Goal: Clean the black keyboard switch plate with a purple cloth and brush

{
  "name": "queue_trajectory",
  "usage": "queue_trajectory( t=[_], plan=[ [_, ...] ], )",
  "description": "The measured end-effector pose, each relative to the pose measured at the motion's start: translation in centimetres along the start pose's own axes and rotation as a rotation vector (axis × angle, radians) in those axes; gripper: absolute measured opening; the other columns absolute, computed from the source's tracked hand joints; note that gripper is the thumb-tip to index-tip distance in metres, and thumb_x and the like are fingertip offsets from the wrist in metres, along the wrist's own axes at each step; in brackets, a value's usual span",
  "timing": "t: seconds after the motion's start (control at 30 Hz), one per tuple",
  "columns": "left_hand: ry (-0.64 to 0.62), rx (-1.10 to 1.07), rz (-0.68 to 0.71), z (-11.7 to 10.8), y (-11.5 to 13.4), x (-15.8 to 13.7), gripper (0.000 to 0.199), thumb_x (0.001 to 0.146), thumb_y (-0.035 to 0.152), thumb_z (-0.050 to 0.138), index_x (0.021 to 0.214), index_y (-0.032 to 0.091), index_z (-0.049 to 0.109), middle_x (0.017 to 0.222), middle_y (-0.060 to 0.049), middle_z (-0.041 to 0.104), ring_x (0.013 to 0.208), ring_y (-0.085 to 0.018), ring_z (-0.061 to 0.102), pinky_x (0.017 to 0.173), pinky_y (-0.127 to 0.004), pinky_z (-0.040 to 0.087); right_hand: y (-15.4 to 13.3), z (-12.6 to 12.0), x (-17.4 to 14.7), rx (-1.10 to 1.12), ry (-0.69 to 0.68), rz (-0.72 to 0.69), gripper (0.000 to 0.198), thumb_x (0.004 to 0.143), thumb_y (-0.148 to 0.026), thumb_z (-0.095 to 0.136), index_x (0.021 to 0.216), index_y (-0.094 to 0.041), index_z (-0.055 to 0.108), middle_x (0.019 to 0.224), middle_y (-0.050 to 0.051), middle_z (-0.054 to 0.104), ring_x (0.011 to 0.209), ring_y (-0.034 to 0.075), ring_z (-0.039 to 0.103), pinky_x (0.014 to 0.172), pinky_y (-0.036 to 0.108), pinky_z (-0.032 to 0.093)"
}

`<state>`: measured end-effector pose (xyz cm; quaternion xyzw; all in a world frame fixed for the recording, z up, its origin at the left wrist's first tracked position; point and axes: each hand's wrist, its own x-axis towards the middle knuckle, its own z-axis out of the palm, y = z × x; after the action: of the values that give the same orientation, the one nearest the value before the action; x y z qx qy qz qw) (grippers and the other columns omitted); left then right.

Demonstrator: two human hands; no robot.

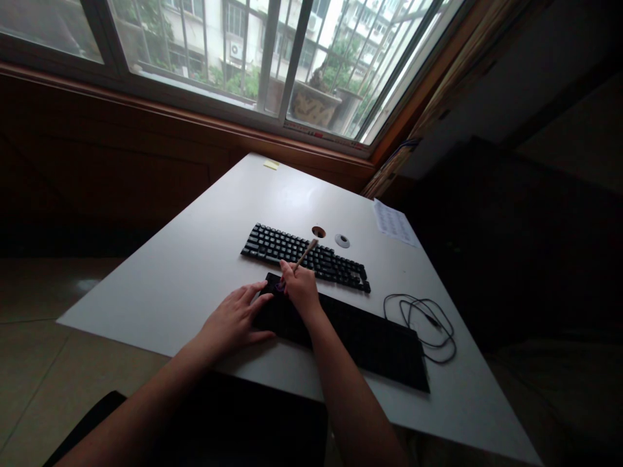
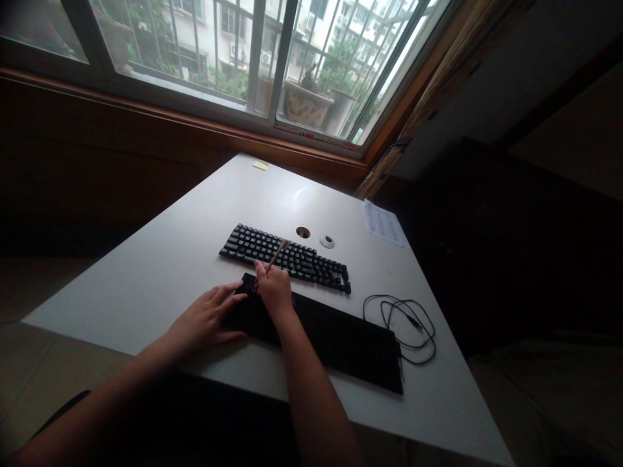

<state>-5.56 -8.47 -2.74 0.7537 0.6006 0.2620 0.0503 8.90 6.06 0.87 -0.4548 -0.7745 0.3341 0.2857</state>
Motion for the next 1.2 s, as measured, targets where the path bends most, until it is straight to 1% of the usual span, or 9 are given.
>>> queue_trajectory(
  t=[0.1,0.23,0.5,0.6,0.73,0.8,0.93,1.03,1.2],
  plan=[
    [0.021,-0.027,0.003,0.0,0.0,0.0,0.072,0.081,0.054,0.079,0.142,0.027,0.05,0.154,-0.012,0.045,0.134,-0.037,0.051,0.112,-0.056,0.045,-0.3,0.0,0.3,-0.027,-0.013,0.018,0.053,0.103,-0.05,0.046,0.058,-0.023,0.058,0.046,-0.002,0.058,0.048,0.015,0.062,0.055,0.023,0.042],
    [0.034,-0.036,0.004,0.1,0.0,-0.1,0.071,0.082,0.054,0.078,0.141,0.028,0.05,0.154,-0.013,0.046,0.133,-0.037,0.052,0.111,-0.058,0.045,-0.9,0.3,0.9,-0.171,0.007,0.083,0.051,0.102,-0.042,0.05,0.055,-0.024,0.06,0.047,0.001,0.06,0.054,0.018,0.065,0.058,0.025,0.042],
    [-0.011,-0.014,0.004,-0.4,0.2,0.1,0.073,0.08,0.052,0.081,0.139,0.026,0.049,0.154,-0.014,0.045,0.134,-0.037,0.051,0.112,-0.056,0.045,-1.1,0.8,1.1,-0.346,0.001,0.042,0.048,0.101,-0.038,0.055,0.056,-0.024,0.064,0.056,0.007,0.067,0.059,0.02,0.066,0.058,0.028,0.04],
    [-0.02,-0.004,0.003,-0.4,0.2,0.1,0.073,0.08,0.053,0.08,0.141,0.025,0.049,0.155,-0.014,0.044,0.135,-0.037,0.049,0.113,-0.056,0.043,-1.1,0.8,0.5,-0.3,0.014,0.07,0.049,0.103,-0.044,0.051,0.061,-0.023,0.066,0.06,0.006,0.069,0.061,0.02,0.067,0.059,0.027,0.042],
    [-0.023,0.001,0.0,-0.2,0.1,0.1,0.074,0.08,0.055,0.08,0.141,0.026,0.049,0.154,-0.013,0.045,0.134,-0.038,0.05,0.112,-0.056,0.045,-1.0,1.0,-0.4,-0.273,0.121,0.075,0.048,0.105,-0.048,0.044,0.075,-0.023,0.071,0.067,0.005,0.072,0.064,0.02,0.069,0.062,0.027,0.042],
    [-0.02,0.001,-0.001,-0.1,0.1,0.1,0.073,0.081,0.055,0.079,0.141,0.025,0.05,0.154,-0.014,0.046,0.133,-0.037,0.051,0.111,-0.056,0.045,-0.8,1.2,-0.6,-0.279,0.158,0.065,0.049,0.106,-0.049,0.041,0.077,-0.023,0.071,0.069,0.005,0.072,0.064,0.02,0.069,0.062,0.027,0.042],
    [-0.022,0.001,-0.004,-0.2,0.2,0.2,0.072,0.08,0.054,0.079,0.14,0.023,0.052,0.153,-0.015,0.046,0.133,-0.038,0.052,0.112,-0.055,0.045,-0.6,1.5,-0.5,-0.283,0.217,0.033,0.053,0.107,-0.049,0.038,0.073,-0.022,0.068,0.067,0.006,0.071,0.062,0.019,0.067,0.06,0.027,0.039],
    [-0.029,-0.002,-0.001,-0.3,0.2,0.2,0.074,0.08,0.055,0.08,0.14,0.023,0.052,0.154,-0.015,0.046,0.134,-0.038,0.051,0.112,-0.055,0.044,-0.5,1.6,-0.3,-0.252,0.248,-0.023,0.054,0.107,-0.049,0.039,0.068,-0.021,0.064,0.061,0.003,0.067,0.058,0.017,0.064,0.059,0.025,0.037],
    [-0.037,0.013,0.003,-0.4,0.2,0.1,0.074,0.082,0.056,0.078,0.142,0.023,0.05,0.155,-0.015,0.044,0.136,-0.037,0.049,0.114,-0.054,0.043,-0.4,1.6,-0.3,-0.111,0.192,-0.111,0.054,0.106,-0.05,0.042,0.063,-0.022,0.058,0.049,-0.002,0.058,0.052,0.013,0.06,0.059,0.022,0.038]
  ],
)
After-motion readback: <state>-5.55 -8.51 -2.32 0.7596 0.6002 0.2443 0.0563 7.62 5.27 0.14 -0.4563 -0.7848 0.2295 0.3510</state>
